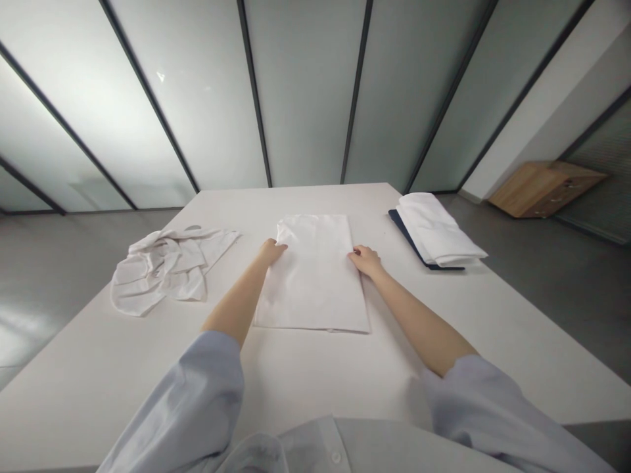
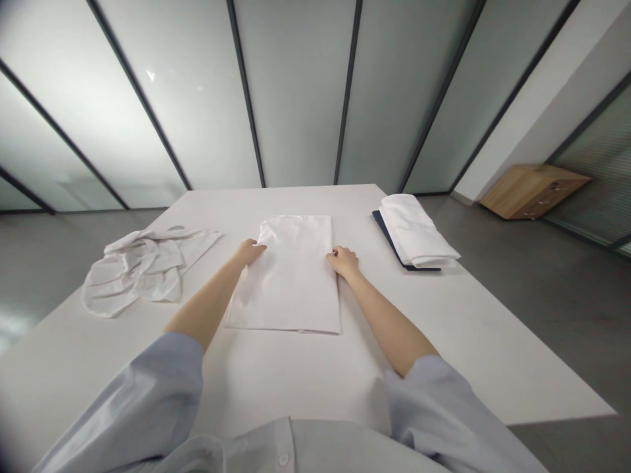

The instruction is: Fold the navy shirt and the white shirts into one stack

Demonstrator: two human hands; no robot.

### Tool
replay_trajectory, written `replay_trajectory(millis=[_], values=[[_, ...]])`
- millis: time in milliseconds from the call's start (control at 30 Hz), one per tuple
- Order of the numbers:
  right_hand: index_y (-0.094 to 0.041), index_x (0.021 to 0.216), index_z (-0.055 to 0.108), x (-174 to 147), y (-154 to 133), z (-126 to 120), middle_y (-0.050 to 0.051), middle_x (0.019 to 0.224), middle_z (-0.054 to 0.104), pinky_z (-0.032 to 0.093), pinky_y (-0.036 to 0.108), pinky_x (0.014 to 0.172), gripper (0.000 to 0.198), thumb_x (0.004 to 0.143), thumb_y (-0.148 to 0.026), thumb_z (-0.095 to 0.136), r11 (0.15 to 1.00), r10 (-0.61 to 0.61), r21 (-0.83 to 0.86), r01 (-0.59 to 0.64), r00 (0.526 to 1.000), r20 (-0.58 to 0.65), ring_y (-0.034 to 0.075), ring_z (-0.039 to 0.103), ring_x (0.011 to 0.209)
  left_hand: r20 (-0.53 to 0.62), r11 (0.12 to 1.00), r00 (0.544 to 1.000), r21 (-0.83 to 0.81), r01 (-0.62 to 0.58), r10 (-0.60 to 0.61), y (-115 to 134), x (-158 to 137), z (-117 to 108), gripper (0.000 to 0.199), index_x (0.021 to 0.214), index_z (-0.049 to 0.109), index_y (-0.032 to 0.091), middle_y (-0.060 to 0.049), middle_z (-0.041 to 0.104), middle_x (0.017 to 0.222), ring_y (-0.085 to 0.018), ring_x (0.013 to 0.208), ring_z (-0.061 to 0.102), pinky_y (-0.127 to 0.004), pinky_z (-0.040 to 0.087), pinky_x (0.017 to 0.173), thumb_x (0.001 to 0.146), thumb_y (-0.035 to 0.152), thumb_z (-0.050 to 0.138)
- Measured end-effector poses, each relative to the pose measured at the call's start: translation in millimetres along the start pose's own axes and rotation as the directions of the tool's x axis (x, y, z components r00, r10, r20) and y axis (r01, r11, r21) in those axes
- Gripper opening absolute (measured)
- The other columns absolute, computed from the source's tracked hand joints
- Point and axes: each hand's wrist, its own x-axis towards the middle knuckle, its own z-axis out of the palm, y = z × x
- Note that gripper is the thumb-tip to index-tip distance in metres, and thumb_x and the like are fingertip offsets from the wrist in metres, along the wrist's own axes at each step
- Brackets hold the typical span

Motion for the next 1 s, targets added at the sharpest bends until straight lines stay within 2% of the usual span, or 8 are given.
replay_trajectory(millis=[167,233,300,433,533,667,767,1000], values=[[-0.019,0.113,0.06,-3,-9,-8,0.009,0.102,0.071,0.05,0.033,0.084,0.035,0.08,-0.026,0.059,0.929,0.015,0.362,-0.079,0.984,0.175,0.022,0.066,0.092,0.206,0.883,0.968,-0.415,0.219,-0.144,8,2,-7,0.04,0.102,0.065,0.011,-0.01,0.07,0.083,-0.024,0.078,0.069,-0.031,0.052,0.063,0.071,0.034,0.076],[-0.019,0.12,0.055,-7,-13,-10,0.008,0.1,0.071,0.052,0.032,0.081,0.042,0.079,-0.026,0.06,0.87,0.055,0.469,-0.152,0.975,0.216,0.021,0.067,0.09,0.283,0.827,0.952,-0.503,0.251,-0.116,4,-4,-9,0.044,0.106,0.064,0.012,-0.009,0.07,0.084,-0.023,0.075,0.069,-0.03,0.054,0.063,0.069,0.03,0.079],[-0.02,0.128,0.049,-9,-15,-10,0.008,0.103,0.07,0.053,0.031,0.08,0.052,0.078,-0.027,0.061,0.802,0.094,0.555,-0.22,0.965,0.246,0.021,0.067,0.089,0.305,0.794,0.95,-0.563,0.23,-0.058,-3,-12,-10,0.06,0.12,0.06,0.016,-0.01,0.072,0.095,-0.023,0.079,0.069,-0.031,0.056,0.064,0.066,0.028,0.081],[-0.024,0.143,0.035,-9,-14,-6,0.006,0.105,0.069,0.055,0.034,0.077,0.072,0.076,-0.024,0.06,0.699,0.08,0.662,-0.27,0.95,0.303,0.022,0.068,0.084,0.243,0.736,0.97,-0.658,0.161,0.005,-17,-28,-7,0.102,0.153,0.021,0.025,-0.014,0.067,0.121,-0.023,0.086,0.07,-0.032,0.057,0.07,0.069,0.023,0.078],[-0.025,0.142,0.038,-8,-11,-4,0.003,0.103,0.07,0.055,0.035,0.079,0.076,0.07,-0.017,0.059,0.666,0.001,0.712,-0.222,0.955,0.297,0.021,0.067,0.082,0.217,0.664,0.972,-0.74,0.108,0.084,-26,-33,-5,0.106,0.156,0.004,0.03,-0.01,0.068,0.12,-0.019,0.079,0.071,-0.033,0.057,0.072,0.074,0.021,0.071],[-0.026,0.128,0.053,-13,-9,-8,0.001,0.108,0.069,0.052,0.032,0.087,0.064,0.065,-0.013,0.059,0.566,-0.133,0.804,-0.183,0.942,0.308,0.018,0.066,0.09,0.235,0.608,0.952,-0.791,0.069,0.197,-35,-36,-9,0.082,0.15,0.031,0.028,-0.005,0.073,0.104,-0.015,0.07,0.07,-0.03,0.057,0.071,0.076,0.024,0.067],[-0.025,0.121,0.058,-20,-10,-14,0.0,0.103,0.071,0.053,0.032,0.085,0.058,0.065,-0.012,0.059,0.535,-0.181,0.815,-0.223,0.912,0.369,0.017,0.067,0.088,0.292,0.635,0.934,-0.766,0.099,0.207,-39,-39,-15,0.07,0.142,0.046,0.022,-0.004,0.074,0.094,-0.015,0.067,0.068,-0.028,0.056,0.068,0.075,0.023,0.066],[-0.021,0.131,0.054,-24,-9,-24,0.005,0.1,0.073,0.055,0.034,0.084,0.067,0.065,-0.01,0.056,0.67,-0.188,0.699,-0.251,0.853,0.486,0.019,0.069,0.087,0.446,0.781,0.874,-0.609,0.139,0.192,-37,-44,-26,0.075,0.14,0.049,0.023,-0.007,0.074,0.102,-0.021,0.082,0.071,-0.034,0.057,0.074,0.069,0.025,0.075]])
